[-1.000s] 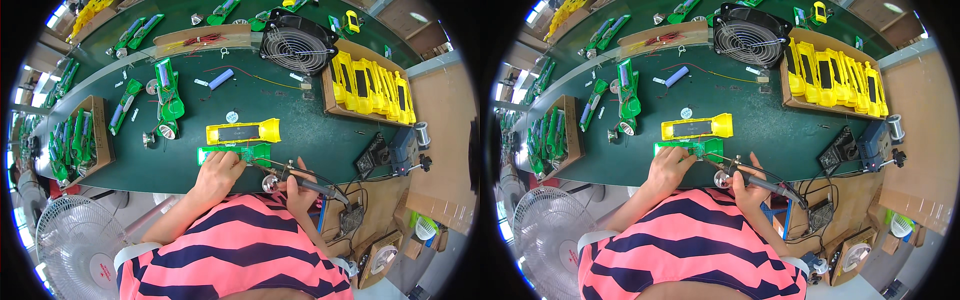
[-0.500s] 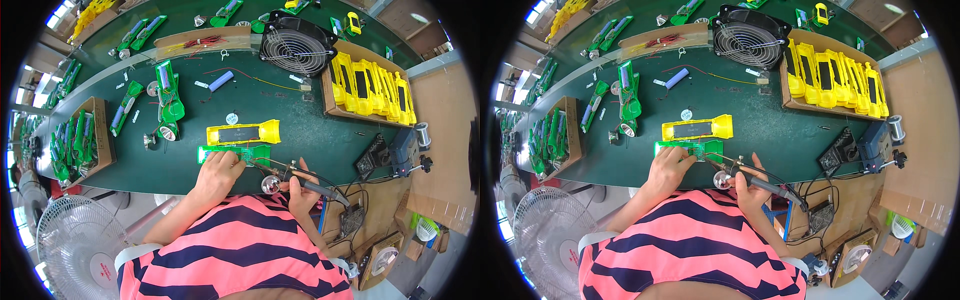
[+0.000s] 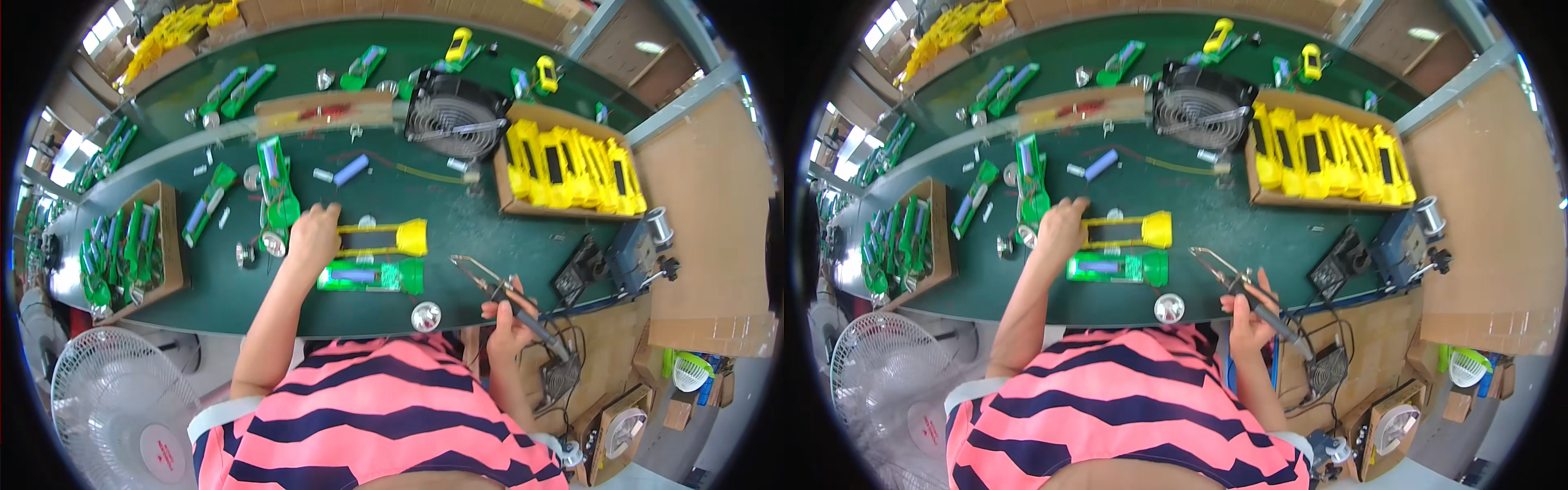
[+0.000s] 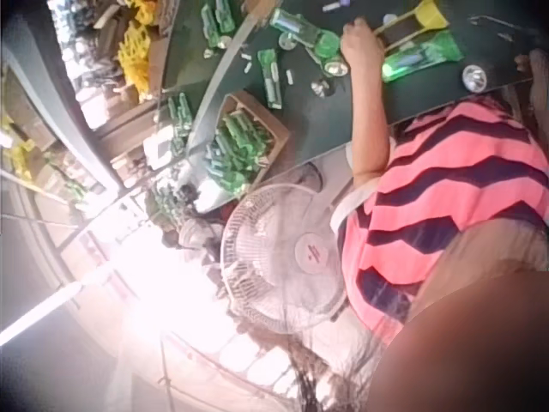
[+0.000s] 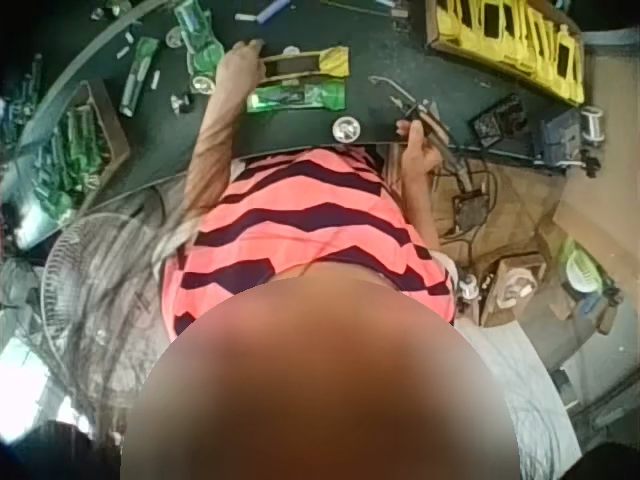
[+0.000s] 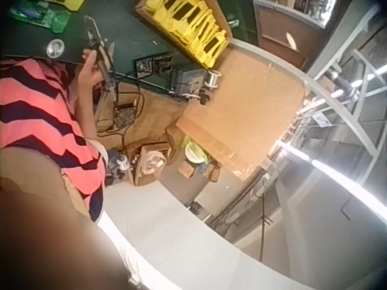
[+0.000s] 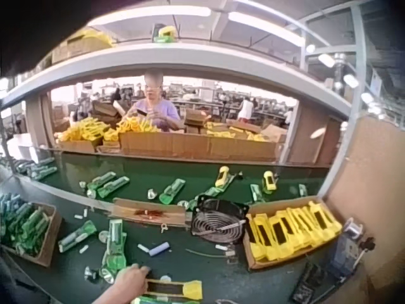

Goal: Solder wires and electronic components into flashlight housings on an assembly line.

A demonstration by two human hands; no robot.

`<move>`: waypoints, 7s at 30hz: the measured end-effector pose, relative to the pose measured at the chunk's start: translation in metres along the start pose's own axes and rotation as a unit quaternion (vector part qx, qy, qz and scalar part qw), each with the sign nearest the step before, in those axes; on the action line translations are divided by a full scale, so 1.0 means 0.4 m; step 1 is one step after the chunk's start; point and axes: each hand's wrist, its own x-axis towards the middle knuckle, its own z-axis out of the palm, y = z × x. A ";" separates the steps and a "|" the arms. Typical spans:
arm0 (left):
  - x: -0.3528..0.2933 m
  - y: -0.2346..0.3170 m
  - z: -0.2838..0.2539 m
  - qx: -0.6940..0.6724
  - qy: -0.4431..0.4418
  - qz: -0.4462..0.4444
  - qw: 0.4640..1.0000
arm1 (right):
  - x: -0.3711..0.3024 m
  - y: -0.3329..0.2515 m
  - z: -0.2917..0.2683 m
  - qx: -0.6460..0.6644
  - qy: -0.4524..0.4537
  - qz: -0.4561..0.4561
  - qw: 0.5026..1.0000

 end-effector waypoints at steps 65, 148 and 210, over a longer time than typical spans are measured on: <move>-0.037 -0.010 -0.276 -0.437 0.041 -0.116 0.891 | 0.142 0.009 0.038 -0.329 -0.104 -0.199 0.917; -0.031 0.103 -0.017 0.050 -0.103 0.149 0.982 | 0.046 0.032 0.140 0.080 -0.157 0.183 0.967; -0.066 0.192 0.034 -0.145 -0.028 0.081 0.986 | 0.129 -0.006 0.051 0.002 -0.273 0.052 0.961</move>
